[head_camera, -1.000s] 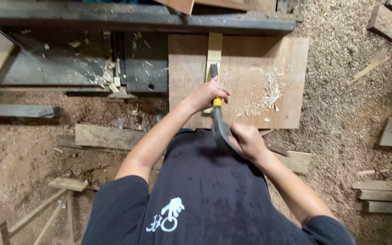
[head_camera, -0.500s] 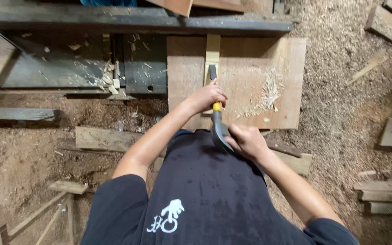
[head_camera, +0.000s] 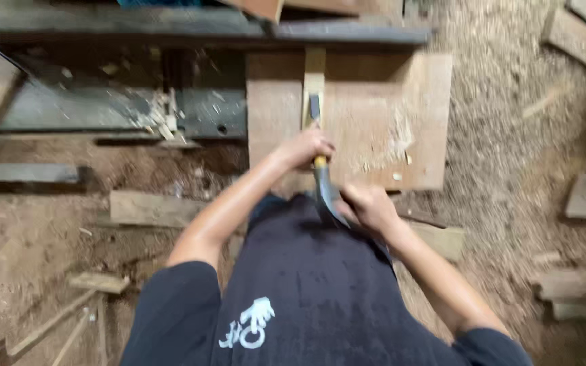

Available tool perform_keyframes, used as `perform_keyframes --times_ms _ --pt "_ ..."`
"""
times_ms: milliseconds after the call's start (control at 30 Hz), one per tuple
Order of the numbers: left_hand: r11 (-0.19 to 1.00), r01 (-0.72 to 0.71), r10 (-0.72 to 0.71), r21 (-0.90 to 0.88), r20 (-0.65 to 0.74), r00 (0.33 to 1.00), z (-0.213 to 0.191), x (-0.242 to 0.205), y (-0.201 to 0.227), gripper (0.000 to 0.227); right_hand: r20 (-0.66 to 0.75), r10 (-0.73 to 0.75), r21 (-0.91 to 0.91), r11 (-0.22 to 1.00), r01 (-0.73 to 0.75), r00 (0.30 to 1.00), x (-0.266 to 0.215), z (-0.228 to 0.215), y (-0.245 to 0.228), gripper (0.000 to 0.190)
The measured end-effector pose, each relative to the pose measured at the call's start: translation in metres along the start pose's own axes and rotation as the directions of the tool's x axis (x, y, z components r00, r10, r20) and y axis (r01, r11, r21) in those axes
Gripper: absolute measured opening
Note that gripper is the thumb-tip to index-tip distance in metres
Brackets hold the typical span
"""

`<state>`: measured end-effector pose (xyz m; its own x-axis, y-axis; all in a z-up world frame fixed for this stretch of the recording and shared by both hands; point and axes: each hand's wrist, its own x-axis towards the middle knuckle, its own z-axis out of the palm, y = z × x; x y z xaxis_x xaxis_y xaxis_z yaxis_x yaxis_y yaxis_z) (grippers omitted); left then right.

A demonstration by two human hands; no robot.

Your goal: The person uses a chisel and hammer to carve a groove into a small wooden plank. They repeatedly strike the chisel to remove wood shavings, occasionally repositioning the plank to continue the cut along its length.

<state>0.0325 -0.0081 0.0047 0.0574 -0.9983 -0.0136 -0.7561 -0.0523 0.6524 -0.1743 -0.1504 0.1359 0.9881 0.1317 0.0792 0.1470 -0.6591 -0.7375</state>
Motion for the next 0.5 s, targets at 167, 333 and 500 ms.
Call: perform_keyframes --times_ms 167,333,500 --pt "0.999 -0.050 0.047 -0.020 -0.134 0.990 0.019 0.005 -0.005 0.014 0.038 0.084 -0.088 0.993 -0.080 0.996 -0.014 -0.001 -0.001 0.035" --pt "0.998 -0.060 0.056 -0.022 -0.157 0.986 0.025 0.003 -0.026 0.017 -0.032 -0.110 -0.018 0.994 0.109 0.993 0.002 0.007 0.013 0.026" --pt "0.982 -0.124 0.152 0.141 -0.206 0.967 0.036 0.004 -0.025 0.015 0.015 0.101 -0.100 0.990 -0.099 0.995 -0.004 0.005 0.012 0.031"
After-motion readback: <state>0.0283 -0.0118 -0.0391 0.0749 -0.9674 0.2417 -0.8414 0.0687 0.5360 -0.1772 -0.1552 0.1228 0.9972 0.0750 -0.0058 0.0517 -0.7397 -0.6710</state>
